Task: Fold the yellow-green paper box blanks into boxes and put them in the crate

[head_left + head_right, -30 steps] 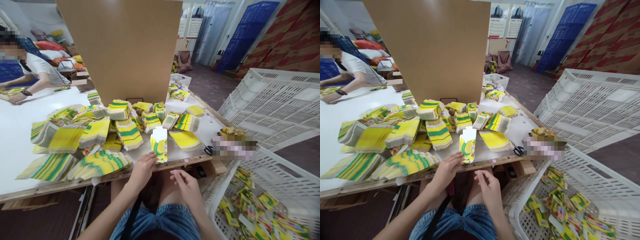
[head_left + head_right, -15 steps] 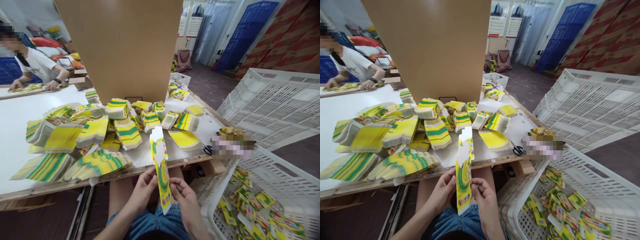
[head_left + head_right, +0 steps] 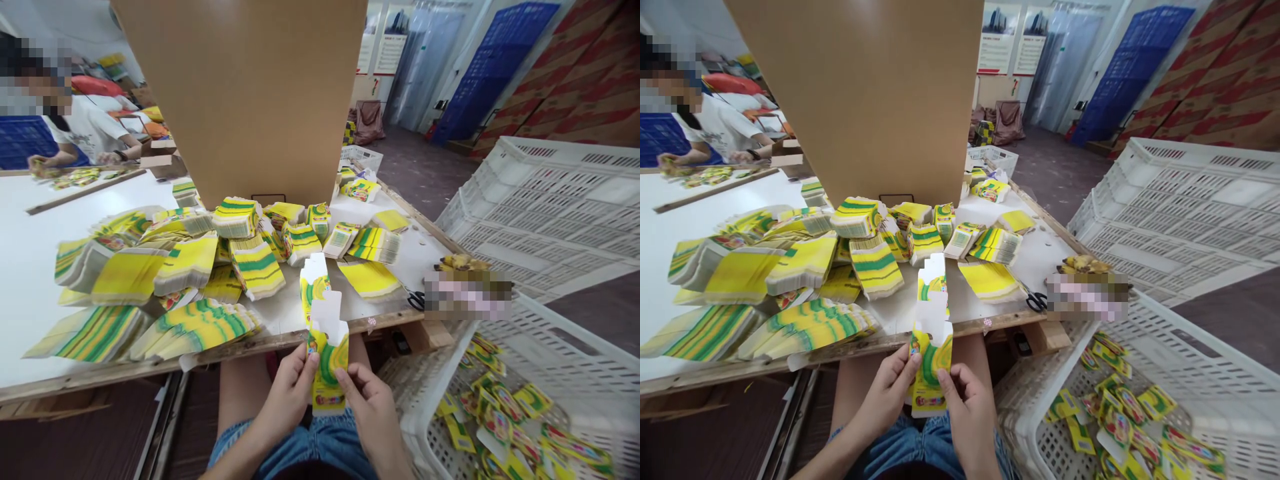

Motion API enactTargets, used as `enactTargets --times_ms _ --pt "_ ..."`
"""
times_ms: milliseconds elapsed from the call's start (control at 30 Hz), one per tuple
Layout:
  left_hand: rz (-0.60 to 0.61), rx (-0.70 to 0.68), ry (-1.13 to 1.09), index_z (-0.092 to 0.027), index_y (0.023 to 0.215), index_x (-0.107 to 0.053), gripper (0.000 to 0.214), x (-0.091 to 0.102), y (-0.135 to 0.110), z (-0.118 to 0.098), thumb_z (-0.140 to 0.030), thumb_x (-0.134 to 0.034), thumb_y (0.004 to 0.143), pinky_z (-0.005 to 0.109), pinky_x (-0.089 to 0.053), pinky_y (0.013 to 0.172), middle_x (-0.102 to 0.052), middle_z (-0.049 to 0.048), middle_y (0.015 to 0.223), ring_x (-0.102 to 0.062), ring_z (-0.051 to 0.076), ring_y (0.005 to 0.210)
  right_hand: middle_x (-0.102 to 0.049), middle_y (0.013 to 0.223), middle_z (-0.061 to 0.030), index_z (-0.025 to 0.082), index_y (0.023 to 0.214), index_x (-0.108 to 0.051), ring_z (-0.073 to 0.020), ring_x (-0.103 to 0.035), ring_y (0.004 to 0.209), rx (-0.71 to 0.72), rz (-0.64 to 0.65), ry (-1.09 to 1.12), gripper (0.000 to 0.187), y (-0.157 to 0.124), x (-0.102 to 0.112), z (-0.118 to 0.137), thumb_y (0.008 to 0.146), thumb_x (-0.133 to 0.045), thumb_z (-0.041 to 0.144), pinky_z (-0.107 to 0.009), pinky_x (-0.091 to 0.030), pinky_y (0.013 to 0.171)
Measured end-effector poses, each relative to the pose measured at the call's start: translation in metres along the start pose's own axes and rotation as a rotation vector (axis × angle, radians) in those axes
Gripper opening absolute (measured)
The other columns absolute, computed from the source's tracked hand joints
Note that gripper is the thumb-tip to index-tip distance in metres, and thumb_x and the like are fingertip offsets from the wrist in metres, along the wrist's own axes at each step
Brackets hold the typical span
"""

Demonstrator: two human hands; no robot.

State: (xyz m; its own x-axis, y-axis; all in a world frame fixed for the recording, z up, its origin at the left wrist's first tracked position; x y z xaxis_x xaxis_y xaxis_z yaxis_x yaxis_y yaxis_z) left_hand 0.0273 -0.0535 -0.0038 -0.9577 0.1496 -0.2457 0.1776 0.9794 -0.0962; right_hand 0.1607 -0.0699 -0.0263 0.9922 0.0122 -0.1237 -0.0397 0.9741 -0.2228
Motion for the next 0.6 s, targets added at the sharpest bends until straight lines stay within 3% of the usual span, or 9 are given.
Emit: enactTargets --times_ms 100,200,300,400,500,600 --pt "-0.027 -0.06 0.09 -0.019 0.131 -0.04 0.047 0.002 0.002 -0.003 -0.036 -0.055 0.09 0.037 -0.048 0.094 -0.067 0.0123 0.116 -0.063 0.022 0.103 -0.068 0.071 -0.0026 0.019 0.078 -0.064 -0.0196 -0.064 0.066 0.059 -0.055 -0.11 0.028 0.003 0.005 0.002 0.079 -0.068 0.046 -0.029 -0.054 0.064" --pt "0.02 -0.085 0.05 -0.024 0.139 -0.021 0.064 0.003 -0.001 -0.008 -0.03 -0.059 0.088 0.036 -0.05 0.09 -0.066 0.0119 0.115 -0.065 0.021 0.099 -0.07 0.1 -0.0071 0.023 0.111 -0.059 -0.0212 -0.067 0.086 0.164 -0.02 -0.059 0.037 0.005 0.007 0.013 0.08 -0.069 0.038 -0.032 -0.054 0.08" --pt "0.155 -0.066 0.077 -0.025 0.14 -0.026 0.059 0.002 -0.007 -0.017 -0.026 -0.056 0.09 0.034 -0.047 0.092 -0.066 0.0107 0.114 -0.063 0.02 0.103 -0.064 0.121 -0.0094 0.028 0.131 -0.047 -0.0224 -0.064 0.102 0.209 0.067 0.023 0.053 0.003 0.008 0.023 0.082 -0.067 0.037 -0.034 -0.051 0.088" --pt "0.271 0.005 0.044 -0.026 0.139 -0.033 0.056 0.002 -0.012 -0.021 -0.025 -0.058 0.089 0.031 -0.047 0.086 -0.067 0.0082 0.106 -0.063 0.019 0.097 -0.069 0.1 -0.007 0.024 0.118 -0.059 -0.0197 -0.065 0.082 0.173 0.11 -0.018 0.039 0.0 0.012 0.028 0.084 -0.063 0.043 -0.027 -0.052 0.071" --pt "0.376 0.127 -0.103 -0.023 0.126 -0.046 0.05 -0.003 -0.017 -0.017 -0.021 -0.069 0.081 0.026 -0.047 0.076 -0.068 0.0066 0.1 -0.065 0.017 0.089 -0.062 0.067 -0.0008 0.02 0.088 -0.068 -0.0139 -0.053 0.055 0.178 0.123 -0.15 0.033 -0.003 0.016 0.033 0.087 -0.055 0.05 -0.022 -0.041 0.051" --pt "0.391 0.174 -0.204 -0.02 0.104 -0.051 0.04 -0.007 -0.018 -0.01 -0.02 -0.077 0.073 0.023 -0.046 0.071 -0.067 0.0042 0.093 -0.065 0.015 0.082 -0.06 0.066 -0.0016 0.019 0.075 -0.067 -0.0152 -0.055 0.06 0.27 0.136 -0.266 0.035 -0.005 0.014 0.04 0.09 -0.052 0.046 -0.023 -0.043 0.056"
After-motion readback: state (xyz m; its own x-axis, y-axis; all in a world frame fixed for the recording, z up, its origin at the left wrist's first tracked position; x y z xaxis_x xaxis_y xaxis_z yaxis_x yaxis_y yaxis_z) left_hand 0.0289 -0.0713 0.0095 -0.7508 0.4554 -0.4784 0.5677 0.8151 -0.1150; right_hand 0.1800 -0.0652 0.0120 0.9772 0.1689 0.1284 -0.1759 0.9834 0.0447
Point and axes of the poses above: each hand's wrist, its own y-axis towards the middle knuckle, its own x-axis out of the back of the hand, z = x × y, the point moved 5 cm from there along y, towards the middle knuckle
